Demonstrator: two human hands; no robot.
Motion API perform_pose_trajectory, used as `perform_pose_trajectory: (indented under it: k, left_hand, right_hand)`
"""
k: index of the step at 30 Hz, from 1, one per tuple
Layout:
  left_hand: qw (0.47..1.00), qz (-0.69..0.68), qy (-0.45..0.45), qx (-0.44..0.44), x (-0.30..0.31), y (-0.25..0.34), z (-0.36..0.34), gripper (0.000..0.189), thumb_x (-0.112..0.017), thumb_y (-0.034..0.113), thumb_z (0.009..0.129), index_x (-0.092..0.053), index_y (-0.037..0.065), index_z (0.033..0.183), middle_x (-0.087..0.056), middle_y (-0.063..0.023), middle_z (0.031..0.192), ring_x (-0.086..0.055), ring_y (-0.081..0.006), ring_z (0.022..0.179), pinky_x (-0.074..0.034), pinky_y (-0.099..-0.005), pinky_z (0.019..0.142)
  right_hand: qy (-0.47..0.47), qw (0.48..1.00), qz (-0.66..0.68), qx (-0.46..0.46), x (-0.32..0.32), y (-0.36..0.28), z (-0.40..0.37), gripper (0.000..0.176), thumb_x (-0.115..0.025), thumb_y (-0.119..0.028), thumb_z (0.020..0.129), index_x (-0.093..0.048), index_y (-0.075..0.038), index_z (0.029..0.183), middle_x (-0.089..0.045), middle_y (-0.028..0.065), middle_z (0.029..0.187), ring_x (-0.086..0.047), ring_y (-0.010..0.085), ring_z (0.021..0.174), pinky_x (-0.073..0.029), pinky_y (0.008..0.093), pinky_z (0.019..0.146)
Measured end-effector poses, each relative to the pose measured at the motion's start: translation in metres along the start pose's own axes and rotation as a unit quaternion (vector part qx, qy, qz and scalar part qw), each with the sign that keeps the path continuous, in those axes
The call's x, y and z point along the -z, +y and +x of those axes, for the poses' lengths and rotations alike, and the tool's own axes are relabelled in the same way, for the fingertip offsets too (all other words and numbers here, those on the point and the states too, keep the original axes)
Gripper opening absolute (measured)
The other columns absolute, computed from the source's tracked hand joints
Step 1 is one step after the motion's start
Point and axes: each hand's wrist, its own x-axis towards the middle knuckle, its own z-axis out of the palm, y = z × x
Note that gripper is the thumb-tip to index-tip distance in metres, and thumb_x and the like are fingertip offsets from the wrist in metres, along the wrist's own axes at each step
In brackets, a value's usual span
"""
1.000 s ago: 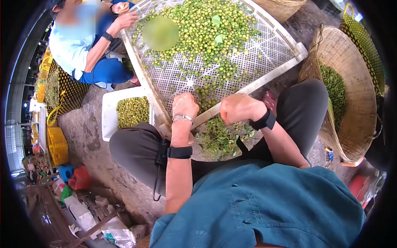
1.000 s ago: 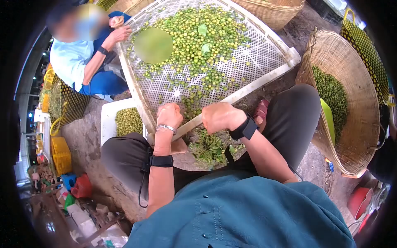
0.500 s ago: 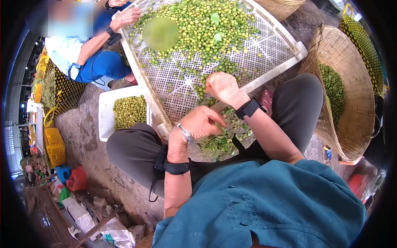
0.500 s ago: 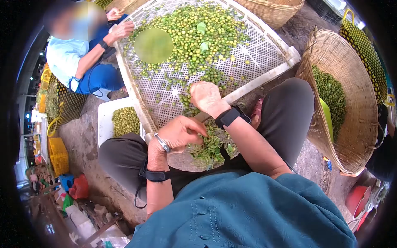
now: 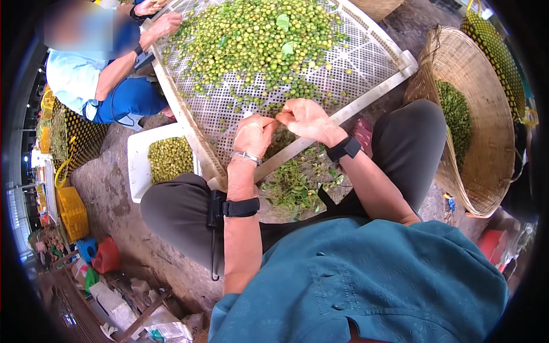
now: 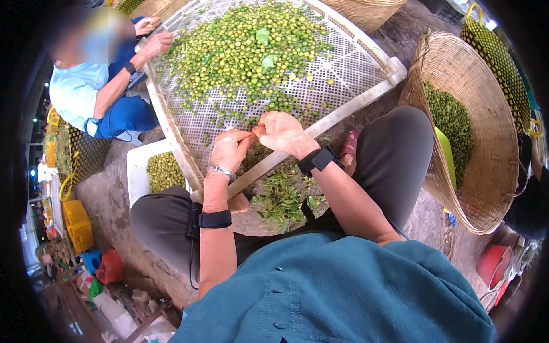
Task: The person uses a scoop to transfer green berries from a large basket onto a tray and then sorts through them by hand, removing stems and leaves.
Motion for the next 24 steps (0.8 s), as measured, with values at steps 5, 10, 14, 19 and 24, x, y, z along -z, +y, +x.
perform_pose_trajectory:
  k: [5, 10, 14, 19, 24]
  left_hand:
    - [0.986, 0.065, 0.146, 0.037, 0.002, 0.004, 0.004, 0.030, -0.069, 0.015, 0.068, -0.064, 0.011, 0.098, -0.053, -0.0101, 0.094, -0.057, -0.0249, 0.073, -0.047, -0.0333, 0.070]
    - [0.987, 0.077, 0.140, -0.008, -0.004, -0.018, 0.024, 0.026, -0.071, 0.015, 0.067, -0.066, 0.010, 0.092, -0.056, -0.0114, 0.094, -0.058, -0.0278, 0.076, -0.047, -0.0358, 0.072]
    - [0.984, 0.025, 0.175, -0.018, -0.004, -0.019, 0.025, 0.009, -0.070, 0.010, 0.065, -0.067, 0.004, 0.070, -0.062, -0.0114, 0.077, -0.060, -0.0260, 0.069, -0.048, -0.0346, 0.067]
    - [0.981, -0.030, 0.144, 0.127, 0.011, -0.007, 0.022, 0.008, -0.072, 0.009, 0.062, -0.065, 0.005, 0.063, -0.063, -0.0101, 0.067, -0.060, -0.0215, 0.058, -0.048, -0.0315, 0.060]
    - [0.959, -0.171, 0.125, 0.186, 0.006, -0.036, 0.020, 0.019, -0.071, 0.013, 0.064, -0.065, 0.006, 0.081, -0.064, -0.0066, 0.070, -0.061, -0.0175, 0.063, -0.049, -0.0309, 0.066]
  right_hand:
    - [-0.044, 0.995, 0.079, 0.046, 0.040, -0.015, -0.019, 0.021, -0.061, -0.025, 0.075, -0.063, -0.003, 0.073, -0.059, 0.0108, 0.064, -0.059, 0.0229, 0.064, -0.045, 0.0320, 0.058]
    - [-0.230, 0.961, -0.029, 0.149, 0.062, -0.016, -0.027, 0.022, -0.066, -0.026, 0.070, -0.064, -0.007, 0.082, -0.062, 0.0072, 0.074, -0.060, 0.0206, 0.070, -0.047, 0.0298, 0.064]
    - [0.089, 0.988, -0.118, 0.037, 0.061, 0.015, 0.003, 0.021, -0.067, -0.026, 0.067, -0.065, -0.012, 0.084, -0.064, 0.0077, 0.078, -0.061, 0.0251, 0.072, -0.049, 0.0344, 0.066]
    - [0.107, 0.990, -0.083, 0.030, 0.040, 0.043, 0.021, 0.017, -0.065, -0.022, 0.067, -0.067, -0.015, 0.082, -0.064, 0.0098, 0.078, -0.061, 0.0271, 0.073, -0.049, 0.0371, 0.066]
    - [0.077, 0.994, -0.069, 0.028, 0.035, 0.034, 0.020, 0.011, -0.061, -0.017, 0.068, -0.067, -0.013, 0.076, -0.062, 0.0126, 0.075, -0.061, 0.0275, 0.071, -0.048, 0.0364, 0.066]
